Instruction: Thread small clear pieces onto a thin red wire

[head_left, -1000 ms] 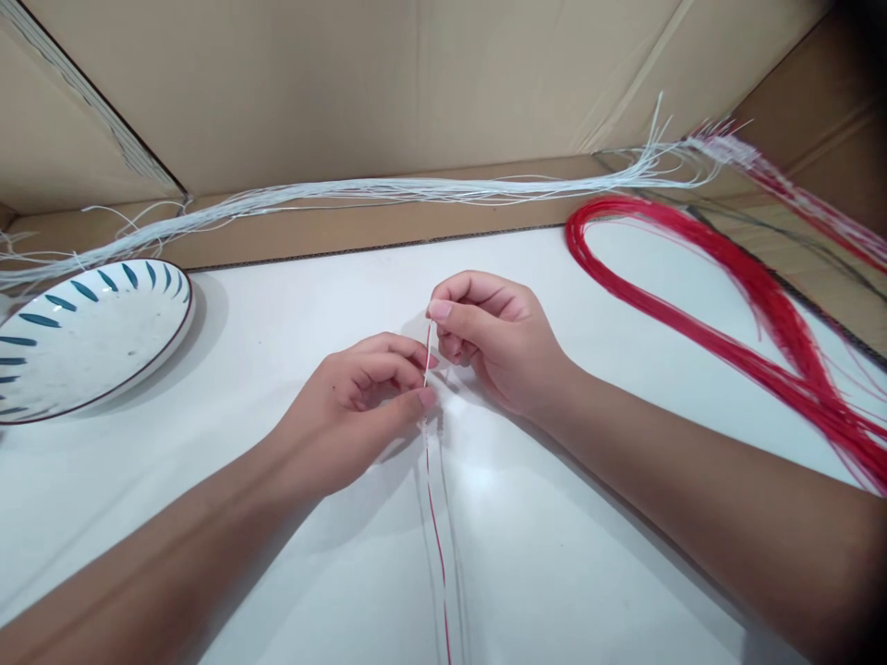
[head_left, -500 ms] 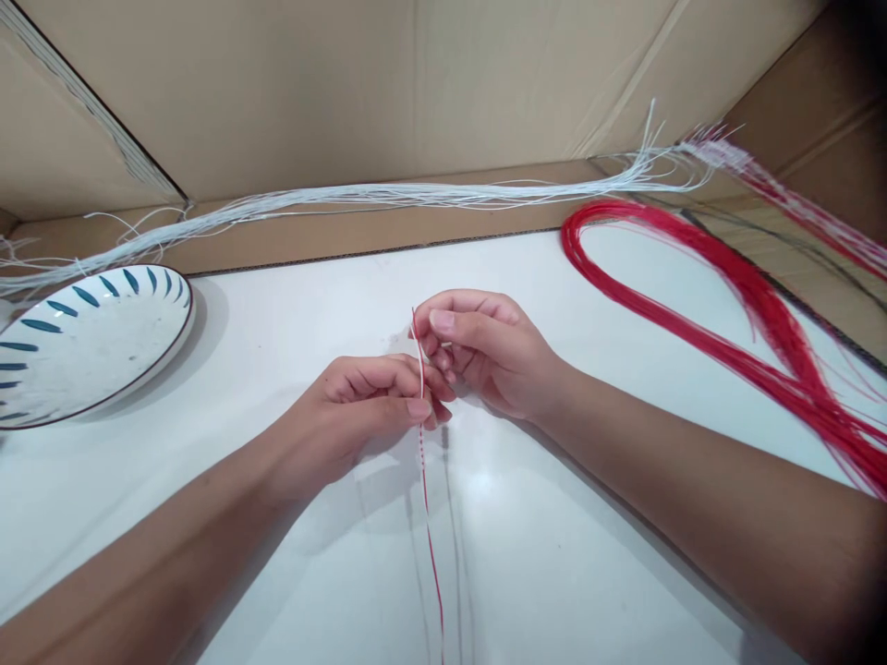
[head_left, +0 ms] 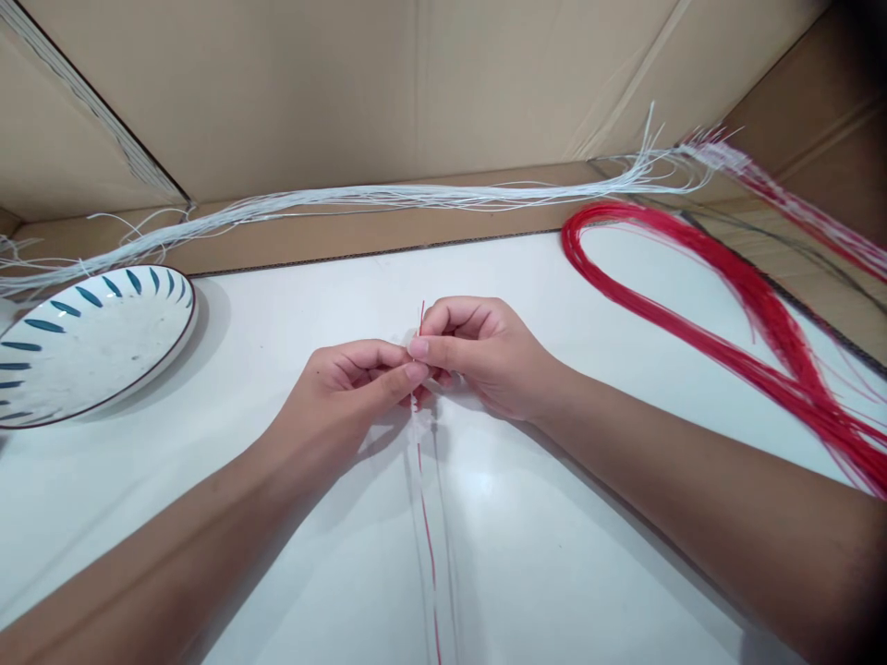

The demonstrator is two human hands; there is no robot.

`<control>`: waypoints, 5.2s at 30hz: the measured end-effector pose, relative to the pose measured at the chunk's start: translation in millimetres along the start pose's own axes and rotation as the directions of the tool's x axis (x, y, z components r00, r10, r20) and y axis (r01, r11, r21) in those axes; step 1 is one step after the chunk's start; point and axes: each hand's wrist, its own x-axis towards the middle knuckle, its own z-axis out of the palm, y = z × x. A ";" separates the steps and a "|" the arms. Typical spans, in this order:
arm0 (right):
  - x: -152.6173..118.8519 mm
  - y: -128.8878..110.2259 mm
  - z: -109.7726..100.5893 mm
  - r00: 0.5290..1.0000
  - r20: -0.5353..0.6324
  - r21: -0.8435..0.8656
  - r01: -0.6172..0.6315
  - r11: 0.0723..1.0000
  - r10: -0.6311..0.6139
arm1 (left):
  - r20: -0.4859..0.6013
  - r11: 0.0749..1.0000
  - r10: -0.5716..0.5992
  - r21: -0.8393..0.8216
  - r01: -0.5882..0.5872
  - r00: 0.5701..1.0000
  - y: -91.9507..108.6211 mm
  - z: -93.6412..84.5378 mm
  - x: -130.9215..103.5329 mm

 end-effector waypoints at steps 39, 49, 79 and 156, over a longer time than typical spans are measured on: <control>-1.6 -5.2 4.2 0.978 -0.192 -0.350 0.012 0.937 -0.084 | -0.202 0.992 0.021 -0.121 -0.046 0.979 4.1 5.5 5.1; -1.3 -7.5 6.2 0.980 -0.181 -0.392 0.002 0.920 -0.080 | -0.231 0.994 0.003 -0.109 -0.029 0.973 6.1 6.1 4.6; 13.3 -28.4 -47.4 0.952 -0.267 -0.861 -0.167 0.481 -0.147 | -0.336 0.994 0.065 0.108 -0.030 0.940 6.9 11.8 0.7; -1.0 -6.8 -1.1 0.981 -0.069 0.067 -0.176 0.982 0.181 | -0.246 0.936 0.328 0.215 -0.279 0.912 4.0 11.7 0.8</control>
